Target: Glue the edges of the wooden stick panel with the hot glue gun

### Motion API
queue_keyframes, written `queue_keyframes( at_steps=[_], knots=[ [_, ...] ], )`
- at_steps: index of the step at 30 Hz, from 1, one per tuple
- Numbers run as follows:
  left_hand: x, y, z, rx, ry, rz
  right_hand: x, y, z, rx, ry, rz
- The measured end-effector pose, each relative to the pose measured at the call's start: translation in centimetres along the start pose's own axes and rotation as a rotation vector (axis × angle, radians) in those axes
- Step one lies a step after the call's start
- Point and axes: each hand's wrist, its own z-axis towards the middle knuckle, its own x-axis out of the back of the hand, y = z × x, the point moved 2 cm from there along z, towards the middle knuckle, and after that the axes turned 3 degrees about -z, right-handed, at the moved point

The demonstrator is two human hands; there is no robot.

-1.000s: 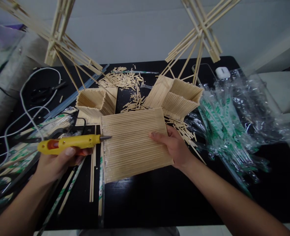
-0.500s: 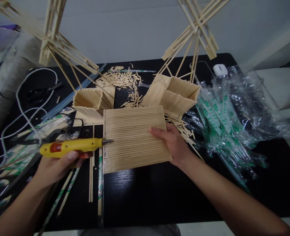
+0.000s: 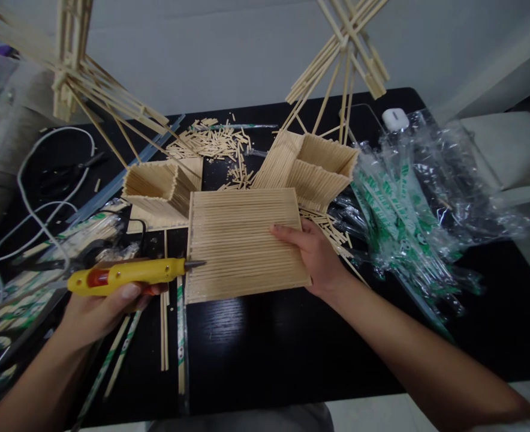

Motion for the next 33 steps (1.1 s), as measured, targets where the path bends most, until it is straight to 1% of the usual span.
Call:
queue_keyframes(
  at_steps=[5,15,23,28,33],
  knots=[
    [-0.08,0.09,-0.03,0.000,-0.013,0.009,-0.15,-0.18,-0.01,0.001,0.018,0.006],
    [-0.05,0.13,-0.04,0.006,-0.066,0.004,0.21,-0.04,0.23,0.016,0.005,0.012],
    [0.19,0.79,0.31,0.011,-0.107,0.032,0.22,0.08,0.27,0.016,-0.005,-0.014],
    [0.33,0.84,0.45,-0.042,-0.153,0.002,0.15,-0.27,0.02,0.039,0.019,-0.030],
    [0.25,0.77,0.58,-0.098,-0.113,0.012,0.05,-0.51,-0.02,0.045,0.031,-0.020]
  ],
)
